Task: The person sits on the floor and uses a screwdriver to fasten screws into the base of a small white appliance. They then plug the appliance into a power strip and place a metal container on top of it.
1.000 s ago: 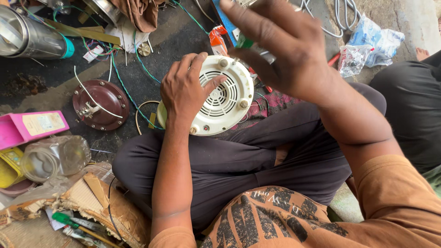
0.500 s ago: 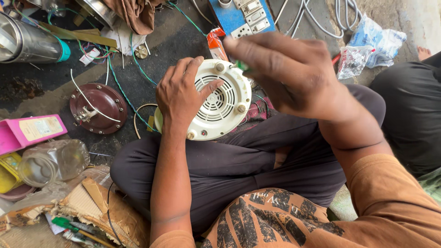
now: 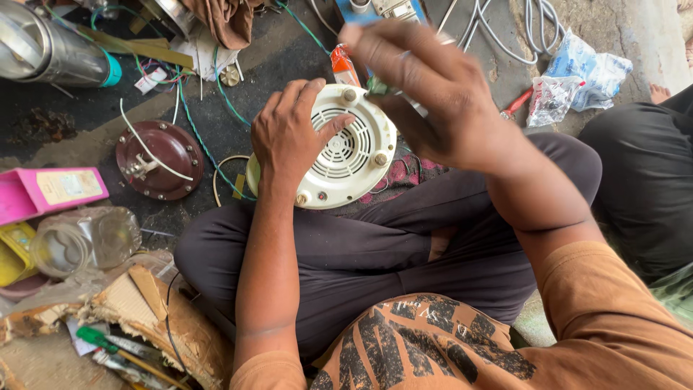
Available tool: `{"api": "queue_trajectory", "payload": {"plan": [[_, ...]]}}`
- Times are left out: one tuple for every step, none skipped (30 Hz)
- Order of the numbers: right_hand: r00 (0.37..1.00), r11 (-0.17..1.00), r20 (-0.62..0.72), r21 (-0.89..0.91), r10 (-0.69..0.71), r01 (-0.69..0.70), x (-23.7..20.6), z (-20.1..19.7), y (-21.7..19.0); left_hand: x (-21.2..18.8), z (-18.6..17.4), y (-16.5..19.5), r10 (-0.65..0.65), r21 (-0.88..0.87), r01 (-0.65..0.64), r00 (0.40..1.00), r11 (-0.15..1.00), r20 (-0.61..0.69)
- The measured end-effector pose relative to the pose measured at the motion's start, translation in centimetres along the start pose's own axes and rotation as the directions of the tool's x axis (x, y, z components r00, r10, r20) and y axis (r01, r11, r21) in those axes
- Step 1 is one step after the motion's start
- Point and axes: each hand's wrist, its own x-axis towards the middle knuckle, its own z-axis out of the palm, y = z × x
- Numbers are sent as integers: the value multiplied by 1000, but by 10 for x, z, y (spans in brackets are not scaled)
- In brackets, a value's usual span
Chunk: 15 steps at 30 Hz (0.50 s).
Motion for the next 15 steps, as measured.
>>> {"api": "queue_trajectory", "payload": {"plan": [[1000,1000,-11,4,-12,12,0,3,0,-1,0,0,4,2,-4,1000,1000,-4],[999,1000,-23,5,-25,25,0,5,1,-1,0,0,11,3,-11,1000,1000,-11],[999,999,-34,6,-39,39,0,7,1,-2,0,-1,17,5,-16,1000,1000,-19],[998,998,-45,7,-54,54,1,9,2,-2,-1,-1,17,4,-17,1000,1000,-17],[996,997,-58,6,-71,72,0,9,1,-2,-1,-1,20,4,-20,1000,1000,-17],[998,999,-34,-12,-44,44,0,9,1,-3,-2,-1,23,2,-23,1000,1000,-16],[1000,999,-13,-32,-16,16,0,9,1,-3,-2,-1,15,3,-15,1000,1000,-10],[1000,998,6,-53,14,-13,-1,9,-1,-4,-2,-1,9,4,-9,1000,1000,-4],[1000,997,-3,-73,27,-27,-1,9,-2,-4,-2,-1,3,2,-3,1000,1000,3],[999,995,-10,-93,41,-42,-2,8,-4,-4,-2,-1,6,6,-6,1000,1000,2],[998,992,-15,-113,56,-57,-2,7,-6,-4,-2,-1,9,7,-9,1000,1000,3],[998,989,-17,-132,67,-69,-2,7,-8,-4,-2,-1,7,8,-7,1000,1000,1],[997,986,-19,-147,78,-80,-3,7,-12,-5,-2,-2,2,10,-2,1000,1000,0],[996,982,-23,-162,91,-93,-3,7,-15,-6,-2,-2,0,12,0,1000,1000,0],[996,990,-39,-117,79,-83,-4,5,-18,-7,-1,-3,4,15,-4,1000,1000,-2]]}}
